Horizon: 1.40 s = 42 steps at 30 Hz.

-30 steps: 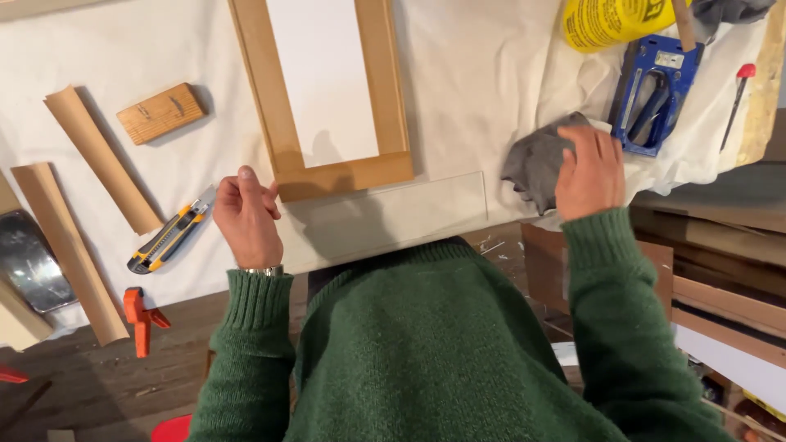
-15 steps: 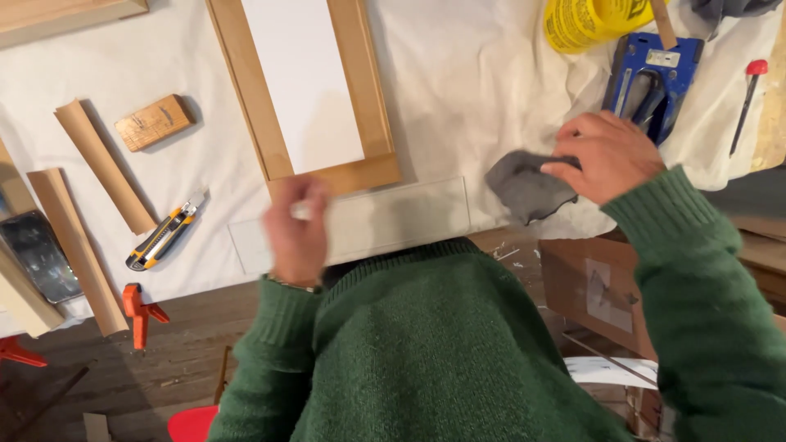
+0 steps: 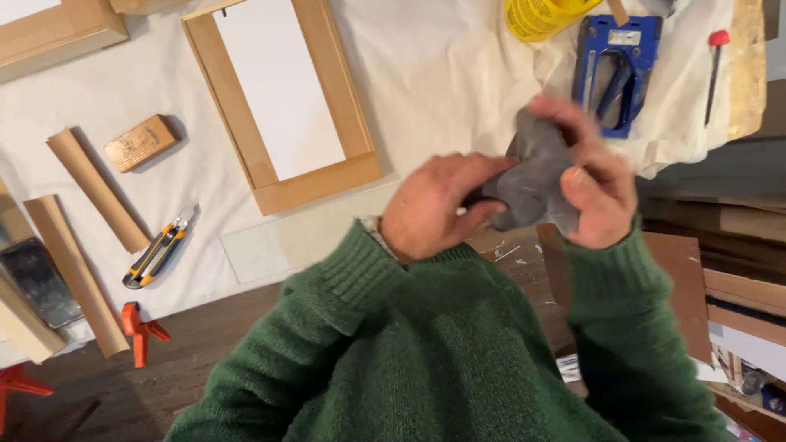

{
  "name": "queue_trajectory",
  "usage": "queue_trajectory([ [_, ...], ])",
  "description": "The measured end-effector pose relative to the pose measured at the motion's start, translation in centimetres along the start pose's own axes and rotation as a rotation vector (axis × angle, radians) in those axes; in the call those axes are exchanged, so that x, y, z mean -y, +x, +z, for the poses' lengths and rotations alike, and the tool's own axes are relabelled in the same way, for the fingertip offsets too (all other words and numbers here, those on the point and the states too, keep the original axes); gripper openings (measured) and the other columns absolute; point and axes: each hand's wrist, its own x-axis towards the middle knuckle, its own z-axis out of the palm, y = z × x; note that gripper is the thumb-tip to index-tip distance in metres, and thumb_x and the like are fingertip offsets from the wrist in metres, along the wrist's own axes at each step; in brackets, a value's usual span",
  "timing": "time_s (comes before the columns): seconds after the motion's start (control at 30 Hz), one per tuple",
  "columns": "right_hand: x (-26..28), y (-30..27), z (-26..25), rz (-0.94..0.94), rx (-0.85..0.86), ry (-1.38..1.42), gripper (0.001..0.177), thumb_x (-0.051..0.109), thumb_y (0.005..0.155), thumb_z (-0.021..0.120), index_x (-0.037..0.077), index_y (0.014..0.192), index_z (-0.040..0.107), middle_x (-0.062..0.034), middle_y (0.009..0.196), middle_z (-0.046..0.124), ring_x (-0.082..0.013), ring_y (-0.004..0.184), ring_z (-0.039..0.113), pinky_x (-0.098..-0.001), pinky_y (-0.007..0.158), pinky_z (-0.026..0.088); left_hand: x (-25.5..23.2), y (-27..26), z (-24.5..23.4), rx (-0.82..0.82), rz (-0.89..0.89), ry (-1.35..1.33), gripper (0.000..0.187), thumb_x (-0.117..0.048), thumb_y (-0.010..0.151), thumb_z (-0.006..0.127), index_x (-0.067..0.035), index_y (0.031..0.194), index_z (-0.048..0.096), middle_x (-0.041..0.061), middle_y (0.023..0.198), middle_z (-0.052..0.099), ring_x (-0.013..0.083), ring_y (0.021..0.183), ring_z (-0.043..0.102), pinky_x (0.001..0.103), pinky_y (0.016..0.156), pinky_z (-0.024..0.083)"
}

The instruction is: Applying adhesive paper strips to the back of a picture frame using a brush and a utility knife.

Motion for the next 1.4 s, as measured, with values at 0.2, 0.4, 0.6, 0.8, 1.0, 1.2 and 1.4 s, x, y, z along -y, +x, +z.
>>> queue_trajectory([
  [0.2,-6.7,-6.7,4.8,0.491,0.138,-0.095,0.041,0.018,0.096,0.069,-0.002,0.131,0.064,-0.0084,0.121,0.068,-0.0133,0.108,0.062,-0.0304,0.096,0.049,6.1,-8.4,5.5,0.220,-0.226,0.184,0.041,-0.031,0.094,0.071,-0.005,0.123,0.060,0.015,0.104,0.069,0.0360,0.102,0.066,0.047,0.091,0.053],
  [0.4,-9.5,-5.3,11.2,0.570,0.104,-0.547,0.029,0.026,0.096,0.070,0.005,0.115,0.072,-0.0074,0.093,0.076,-0.0146,0.083,0.072,-0.0315,0.076,0.056,10.5,-17.7,-5.4,0.254,-0.518,-0.024,0.029,-0.021,0.088,0.061,-0.008,0.110,0.075,0.015,0.095,0.076,0.0314,0.086,0.072,0.042,0.080,0.056],
  [0.6,-11.1,0.7,16.8,0.543,0.207,-1.105,0.023,0.028,0.093,0.071,0.011,0.106,0.078,-0.0138,0.082,0.066,-0.0317,0.073,0.065,-0.0459,0.070,0.053,15.7,-19.7,-16.1,-0.261,-0.863,0.167,0.033,-0.028,0.106,0.054,0.000,0.092,0.064,0.012,0.064,0.068,0.0244,0.057,0.066,0.041,0.058,0.052],
  [0.8,-11.8,1.9,18.1,0.555,0.196,-1.265,0.023,0.033,0.094,0.068,0.015,0.104,0.078,-0.0147,0.092,0.066,-0.0380,0.087,0.065,-0.0507,0.077,0.052,17.9,-17.6,-18.6,-0.035,-0.821,-0.019,0.037,-0.031,0.107,0.048,-0.002,0.090,0.064,0.012,0.058,0.063,0.0233,0.047,0.062,0.039,0.052,0.052],
  [1.0,-14.2,1.1,25.9,0.420,0.251,-1.134,0.021,0.031,0.092,0.068,0.016,0.104,0.078,-0.0108,0.097,0.068,-0.0366,0.092,0.065,-0.0493,0.078,0.053,18.5,-17.4,-19.0,0.010,-0.846,-0.241,0.034,-0.029,0.103,0.050,-0.001,0.087,0.061,0.008,0.056,0.061,0.0200,0.042,0.059,0.036,0.043,0.049],
  [1.2,-14.1,1.6,23.1,0.542,0.231,-1.222,0.022,0.030,0.093,0.068,0.016,0.106,0.079,-0.0136,0.096,0.068,-0.0365,0.089,0.066,-0.0489,0.078,0.053,19.1,-17.2,-19.7,0.070,-0.834,-0.288,0.036,-0.031,0.104,0.051,0.000,0.089,0.063,0.008,0.055,0.060,0.0191,0.041,0.058,0.036,0.043,0.050],
  [1.4,-15.5,0.7,24.6,0.520,0.209,-1.115,0.022,0.029,0.093,0.068,0.013,0.105,0.078,-0.0150,0.093,0.070,-0.0356,0.087,0.067,-0.0484,0.076,0.053,19.3,-16.7,-20.2,0.127,-0.819,-0.276,0.033,-0.030,0.103,0.049,-0.003,0.096,0.066,0.007,0.054,0.061,0.0180,0.040,0.058,0.035,0.043,0.051],
])
